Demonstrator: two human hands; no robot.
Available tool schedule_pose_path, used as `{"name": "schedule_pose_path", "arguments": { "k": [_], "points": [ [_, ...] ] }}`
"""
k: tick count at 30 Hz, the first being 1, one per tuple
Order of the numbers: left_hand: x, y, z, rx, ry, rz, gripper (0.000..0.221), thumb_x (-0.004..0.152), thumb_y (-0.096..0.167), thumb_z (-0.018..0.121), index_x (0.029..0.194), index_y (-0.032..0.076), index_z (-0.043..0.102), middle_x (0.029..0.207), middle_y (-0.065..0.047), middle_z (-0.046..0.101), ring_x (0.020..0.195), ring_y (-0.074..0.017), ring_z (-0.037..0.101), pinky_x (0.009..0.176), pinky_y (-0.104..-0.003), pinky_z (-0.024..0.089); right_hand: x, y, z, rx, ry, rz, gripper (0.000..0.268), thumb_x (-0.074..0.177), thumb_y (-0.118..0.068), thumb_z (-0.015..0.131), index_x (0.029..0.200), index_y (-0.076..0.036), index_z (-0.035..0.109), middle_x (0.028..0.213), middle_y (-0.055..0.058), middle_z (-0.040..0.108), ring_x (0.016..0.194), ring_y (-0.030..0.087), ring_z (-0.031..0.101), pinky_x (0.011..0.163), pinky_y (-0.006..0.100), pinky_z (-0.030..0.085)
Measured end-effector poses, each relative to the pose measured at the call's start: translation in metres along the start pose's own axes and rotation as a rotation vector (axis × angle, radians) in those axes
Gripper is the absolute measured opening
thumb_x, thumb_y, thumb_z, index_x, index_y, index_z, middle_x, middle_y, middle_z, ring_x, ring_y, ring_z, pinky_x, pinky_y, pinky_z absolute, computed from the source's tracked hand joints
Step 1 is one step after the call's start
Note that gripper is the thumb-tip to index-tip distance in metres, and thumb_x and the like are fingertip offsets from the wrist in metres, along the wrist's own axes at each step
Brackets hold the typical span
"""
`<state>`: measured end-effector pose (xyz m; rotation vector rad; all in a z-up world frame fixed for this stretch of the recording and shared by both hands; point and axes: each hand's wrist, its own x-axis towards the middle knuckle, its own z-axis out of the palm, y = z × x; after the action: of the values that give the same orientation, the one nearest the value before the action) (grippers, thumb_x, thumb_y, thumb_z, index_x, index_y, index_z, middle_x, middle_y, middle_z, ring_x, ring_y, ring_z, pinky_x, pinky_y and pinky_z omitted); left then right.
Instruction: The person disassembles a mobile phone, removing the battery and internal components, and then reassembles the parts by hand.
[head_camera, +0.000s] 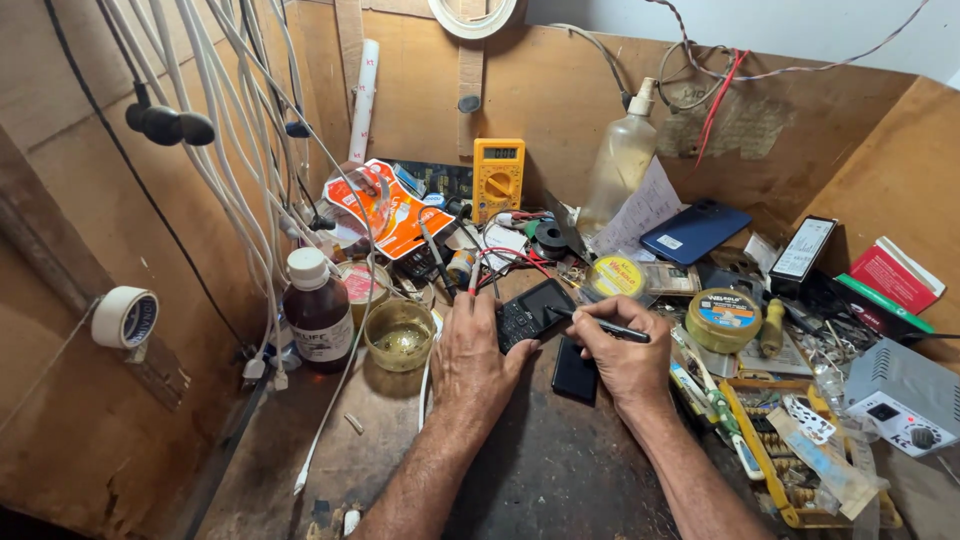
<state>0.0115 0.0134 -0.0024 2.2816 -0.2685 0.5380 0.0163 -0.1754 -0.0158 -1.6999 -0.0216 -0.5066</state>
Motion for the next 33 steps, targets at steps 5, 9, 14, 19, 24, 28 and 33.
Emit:
{"name": "schedule_pose_path", "arguments": {
  "k": [5,9,14,19,24,28,33],
  "points": [
    [-0.0001,0.0005,0.0,-0.002,0.01,0.003,0.059,0.069,0.027,0.092,0.113,0.003,0.059,0.11,-0.015,0.055,0.106,-0.0351,0.059,0.085,-0.048,0.05,0.0005,0.0006,-0.0006,0.023,0.009,0.015,0.01,0.088,-0.008,0.074,0.091,0.001,0.074,0.077,0.008,0.077,0.065,0.008,0.072,0.054,0.02,0.055],
    [0.0003,0.0008,0.0003,0.009,-0.006,-0.011,0.061,0.069,0.029,0.092,0.113,0.003,0.06,0.109,-0.015,0.054,0.105,-0.0345,0.06,0.085,-0.048,0.051,0.0001,0.0006,-0.001,0.04,0.044,-0.01,0.009,0.086,-0.005,0.073,0.092,0.002,0.074,0.077,0.009,0.077,0.063,0.01,0.071,0.054,0.021,0.056],
    [0.0008,0.0022,-0.0018,0.012,-0.016,-0.018,0.062,0.069,0.029,0.092,0.114,0.002,0.06,0.111,-0.016,0.051,0.104,-0.0344,0.06,0.084,-0.047,0.052,-0.0016,-0.001,-0.0029,0.069,0.123,-0.069,0.009,0.087,-0.004,0.073,0.094,0.002,0.074,0.079,0.009,0.076,0.063,0.012,0.07,0.055,0.022,0.056],
    [-0.0013,0.0029,-0.004,-0.01,0.018,0.006,0.062,0.068,0.027,0.093,0.114,0.002,0.061,0.112,-0.016,0.051,0.104,-0.0355,0.06,0.083,-0.048,0.052,-0.0026,0.001,-0.0022,0.05,0.068,-0.032,0.008,0.087,-0.004,0.072,0.092,0.002,0.074,0.078,0.01,0.077,0.066,0.011,0.074,0.054,0.022,0.057],
    [-0.0024,0.0034,-0.004,-0.021,0.025,0.025,0.06,0.069,0.026,0.092,0.114,0.002,0.061,0.113,-0.016,0.051,0.105,-0.035,0.06,0.084,-0.047,0.052,-0.0015,0.0031,-0.0007,0.095,0.036,-0.034,0.01,0.088,-0.004,0.074,0.094,0.003,0.074,0.079,0.011,0.077,0.066,0.013,0.073,0.056,0.022,0.057],
    [-0.0031,0.0023,-0.0034,-0.026,0.024,0.022,0.061,0.069,0.026,0.092,0.116,0.003,0.062,0.113,-0.016,0.051,0.105,-0.0347,0.06,0.085,-0.047,0.051,-0.0016,0.0046,-0.0012,0.089,0.032,-0.014,0.011,0.088,-0.006,0.074,0.094,0.003,0.074,0.08,0.009,0.077,0.068,0.011,0.074,0.056,0.021,0.058],
    [-0.0025,0.0035,-0.0039,-0.03,0.037,0.022,0.063,0.068,0.024,0.093,0.117,0.003,0.061,0.114,-0.016,0.051,0.107,-0.0354,0.059,0.087,-0.047,0.051,-0.0023,0.0004,-0.0019,0.081,0.09,-0.02,0.011,0.087,-0.006,0.073,0.094,0.002,0.073,0.078,0.011,0.077,0.065,0.012,0.073,0.054,0.023,0.057]
  ]
}}
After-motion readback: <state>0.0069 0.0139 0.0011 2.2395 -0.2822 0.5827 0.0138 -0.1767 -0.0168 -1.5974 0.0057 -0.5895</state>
